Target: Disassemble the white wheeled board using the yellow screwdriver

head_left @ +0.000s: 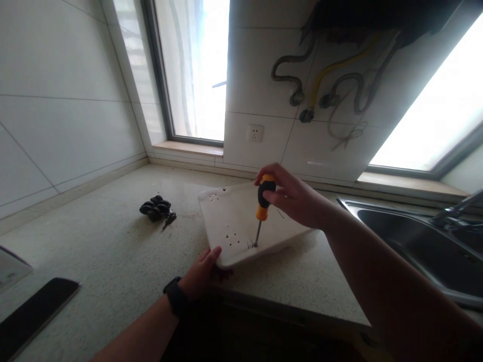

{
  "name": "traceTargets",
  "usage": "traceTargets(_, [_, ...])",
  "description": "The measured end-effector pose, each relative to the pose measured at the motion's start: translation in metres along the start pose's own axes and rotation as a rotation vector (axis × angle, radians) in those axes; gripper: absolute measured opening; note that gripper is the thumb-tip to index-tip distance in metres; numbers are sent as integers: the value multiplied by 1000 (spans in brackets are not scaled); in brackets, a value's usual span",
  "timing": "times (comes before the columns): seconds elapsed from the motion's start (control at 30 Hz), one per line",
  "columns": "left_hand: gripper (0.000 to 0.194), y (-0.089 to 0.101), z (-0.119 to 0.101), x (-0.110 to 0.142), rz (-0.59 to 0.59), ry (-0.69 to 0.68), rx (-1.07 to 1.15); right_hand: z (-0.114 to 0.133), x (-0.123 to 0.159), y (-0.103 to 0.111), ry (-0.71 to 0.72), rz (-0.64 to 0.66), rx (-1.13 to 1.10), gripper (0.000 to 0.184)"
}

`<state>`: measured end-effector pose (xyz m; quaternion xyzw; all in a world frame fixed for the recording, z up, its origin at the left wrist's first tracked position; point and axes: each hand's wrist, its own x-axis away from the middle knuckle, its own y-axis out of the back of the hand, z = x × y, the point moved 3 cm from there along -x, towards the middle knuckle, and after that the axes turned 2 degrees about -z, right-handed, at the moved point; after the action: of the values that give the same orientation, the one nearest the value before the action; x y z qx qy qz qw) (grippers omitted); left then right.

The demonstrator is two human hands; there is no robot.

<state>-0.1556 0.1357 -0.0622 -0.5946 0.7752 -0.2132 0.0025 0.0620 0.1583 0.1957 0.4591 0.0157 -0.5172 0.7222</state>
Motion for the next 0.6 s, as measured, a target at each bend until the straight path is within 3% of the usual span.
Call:
traceTargets(0.13, [56,-2,-2,2,21,15,19,2,-1,2,-61,-60,104,42])
traceTargets(0.33, [62,-2,-3,2,-1,34,-28,0,3,7,34,92,-47,45])
traceTargets(0.47, [64,-3,-4,2,-14,48,-7,-5,1,8,-24,-11,90,27])
traceTargets(0.6, [65,-4,-5,3,-17,54,-2,-8,-4,10,-60,-83,167,43])
